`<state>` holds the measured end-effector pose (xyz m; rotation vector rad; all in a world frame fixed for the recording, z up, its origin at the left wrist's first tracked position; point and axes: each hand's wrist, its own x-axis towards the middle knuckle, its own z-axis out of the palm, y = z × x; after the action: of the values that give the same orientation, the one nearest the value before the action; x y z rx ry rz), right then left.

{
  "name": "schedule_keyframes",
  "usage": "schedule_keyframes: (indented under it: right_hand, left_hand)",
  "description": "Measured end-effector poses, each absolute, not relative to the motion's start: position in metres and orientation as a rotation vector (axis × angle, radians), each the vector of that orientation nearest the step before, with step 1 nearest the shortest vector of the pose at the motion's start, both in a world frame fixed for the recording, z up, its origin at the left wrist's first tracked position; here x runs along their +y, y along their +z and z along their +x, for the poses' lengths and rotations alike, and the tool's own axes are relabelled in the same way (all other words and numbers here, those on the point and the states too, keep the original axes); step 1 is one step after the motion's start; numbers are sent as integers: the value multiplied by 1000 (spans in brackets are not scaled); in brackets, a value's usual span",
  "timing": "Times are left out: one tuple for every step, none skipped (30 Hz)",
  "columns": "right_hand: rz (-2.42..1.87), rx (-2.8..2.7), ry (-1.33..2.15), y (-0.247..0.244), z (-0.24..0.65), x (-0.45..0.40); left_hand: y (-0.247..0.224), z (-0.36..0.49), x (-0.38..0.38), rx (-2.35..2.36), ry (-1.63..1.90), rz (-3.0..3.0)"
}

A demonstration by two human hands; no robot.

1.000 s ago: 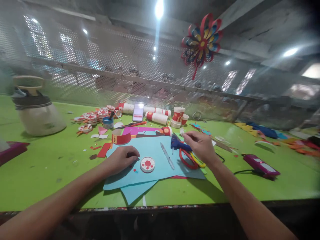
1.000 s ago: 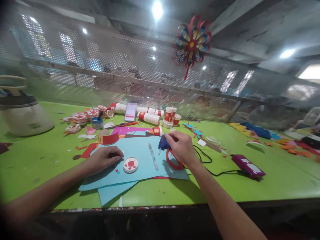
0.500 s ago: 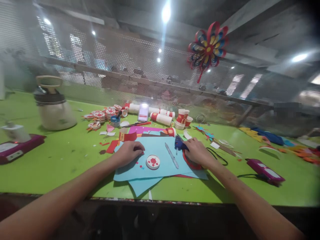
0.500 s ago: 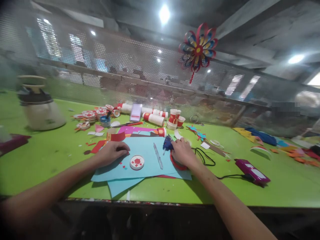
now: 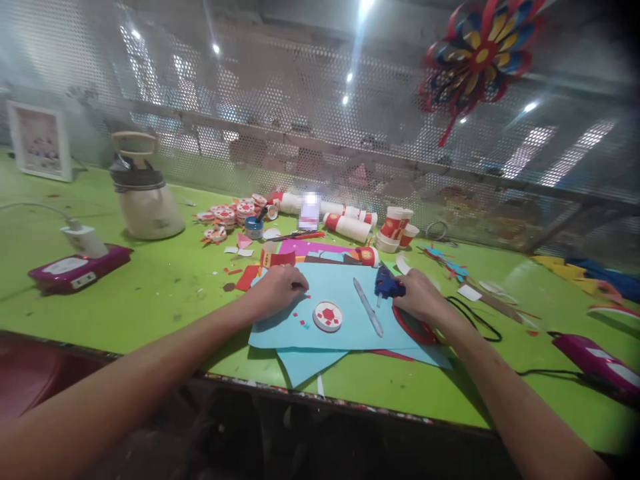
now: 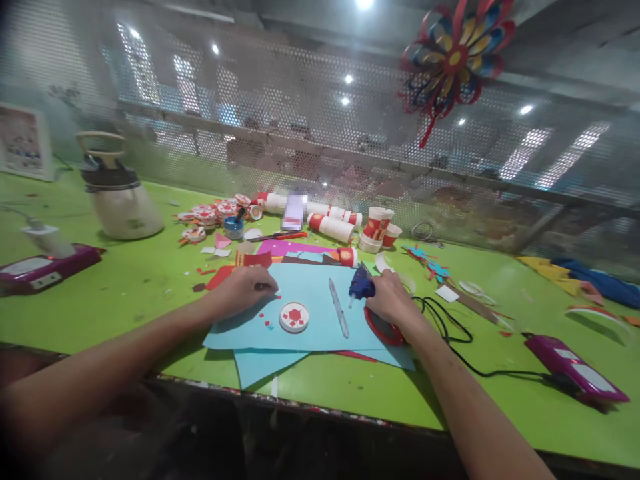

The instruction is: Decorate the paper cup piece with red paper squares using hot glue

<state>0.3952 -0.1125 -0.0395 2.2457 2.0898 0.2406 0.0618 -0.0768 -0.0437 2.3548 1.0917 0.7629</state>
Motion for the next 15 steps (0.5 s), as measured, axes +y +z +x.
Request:
schedule_keyframes:
  right_hand:
    - [2264, 2091, 229, -40, 396, -112]
    - [2283, 2092, 219, -41, 398, -112]
    - [2300, 2096, 210, -41, 398, -112]
    - [2313, 2101, 199, -42, 399, -112]
    - [2322, 2109, 188, -43, 399, -113]
    - [2327, 2119, 176, -44, 400, -114]
    - [2332, 2131, 167, -45, 400, -114]
    - [2339, 2143, 163, -45, 399, -115]
    - [2351, 2157, 163, -46, 399, -116]
    - [2368, 2174, 169, -45, 399, -117]
    - [2391, 2194, 179, -44, 399, -117]
    - [2419, 2220, 195, -42, 399, -118]
    - [2454, 2252, 217, -39, 400, -119]
    - [2494, 2297, 243, -35, 401, -121]
    - [2537, 2352, 276, -31, 402, -123]
  left_hand:
    - [-42, 60, -75, 1107, 794, 2334]
    - [-40, 58, -74, 1123, 827, 2307]
    - [-39, 56, -73, 1140, 861, 2274]
    - [-37, 54, -71, 1157, 893, 2237]
    - [-35, 52, -70, 1174, 923, 2197]
    - [-34, 50, -69, 1188, 948, 2159]
    - [-33, 49, -69, 1197, 968, 2125]
    - [-32, 48, -68, 1199, 982, 2095]
    - [-31, 47, -69, 1195, 990, 2071]
    - [-30, 47, -69, 1185, 990, 2052]
    - [-29, 47, -69, 1172, 982, 2037]
    - [-28, 48, -70, 1158, 967, 2026]
    - [-27, 49, -72, 1144, 945, 2020]
    - [-27, 51, -74, 1128, 914, 2021]
    - [-26, 53, -76, 1111, 877, 2030]
